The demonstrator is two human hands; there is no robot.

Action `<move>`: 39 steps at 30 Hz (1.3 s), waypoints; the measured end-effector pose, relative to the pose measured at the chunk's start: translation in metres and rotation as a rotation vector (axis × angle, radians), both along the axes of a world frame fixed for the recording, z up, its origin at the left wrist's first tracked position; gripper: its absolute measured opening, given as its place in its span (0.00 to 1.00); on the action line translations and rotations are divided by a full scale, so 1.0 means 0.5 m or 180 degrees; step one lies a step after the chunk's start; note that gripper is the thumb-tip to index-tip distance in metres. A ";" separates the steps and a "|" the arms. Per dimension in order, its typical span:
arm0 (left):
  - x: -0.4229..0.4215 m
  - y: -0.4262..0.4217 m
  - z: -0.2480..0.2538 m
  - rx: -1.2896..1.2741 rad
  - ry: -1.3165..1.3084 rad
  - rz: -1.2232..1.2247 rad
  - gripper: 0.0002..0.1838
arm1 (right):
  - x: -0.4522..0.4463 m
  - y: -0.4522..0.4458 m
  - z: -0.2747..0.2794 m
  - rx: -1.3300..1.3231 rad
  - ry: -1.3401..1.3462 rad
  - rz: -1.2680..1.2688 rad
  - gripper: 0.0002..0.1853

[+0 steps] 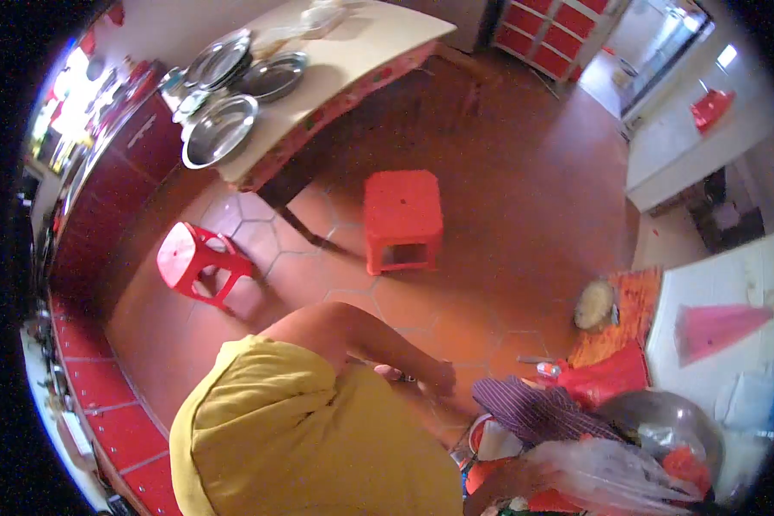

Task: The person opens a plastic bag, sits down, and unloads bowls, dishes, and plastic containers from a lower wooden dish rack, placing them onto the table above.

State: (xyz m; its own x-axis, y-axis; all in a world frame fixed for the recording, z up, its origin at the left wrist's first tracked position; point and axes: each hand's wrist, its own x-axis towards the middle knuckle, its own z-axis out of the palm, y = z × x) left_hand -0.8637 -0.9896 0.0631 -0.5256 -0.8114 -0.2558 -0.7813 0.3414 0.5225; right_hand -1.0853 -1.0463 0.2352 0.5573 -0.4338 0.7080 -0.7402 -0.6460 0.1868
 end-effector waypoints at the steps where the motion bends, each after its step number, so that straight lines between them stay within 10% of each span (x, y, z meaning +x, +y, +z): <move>1: 0.075 0.093 -0.010 -0.0347 -0.0264 -0.0167 0.19 | 0.045 0.021 -0.029 0.0264 -0.0059 0.0270 0.34; 10: 0.400 0.905 -0.105 0.1524 -0.0221 0.2857 0.21 | 0.344 0.280 -0.288 0.3443 0.1491 0.1203 0.31; 12: 0.431 1.038 0.020 0.2114 -0.0215 0.3489 0.22 | 0.389 0.339 -0.328 0.3768 0.1949 0.1276 0.30; 17: 0.433 1.337 -0.060 0.1940 0.0074 0.5581 0.23 | 0.535 0.449 -0.367 0.4013 0.2663 0.1689 0.28; 29: 0.265 1.514 -0.109 0.0818 0.2316 0.8180 0.25 | 1.090 0.764 -0.174 0.3108 0.3222 0.3253 0.22; 39: 0.200 1.731 -0.269 0.1139 0.2586 0.9074 0.20 | 1.382 1.066 -0.338 0.3459 0.3834 0.3500 0.22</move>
State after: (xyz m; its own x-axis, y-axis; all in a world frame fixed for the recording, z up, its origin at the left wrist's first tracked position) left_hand -0.7635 -0.1241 -0.0714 0.5029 0.4428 -0.7423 0.8620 -0.1934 0.4686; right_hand -0.3945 -0.5134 0.0663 0.7527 0.4633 -0.4677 0.1850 -0.8307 -0.5251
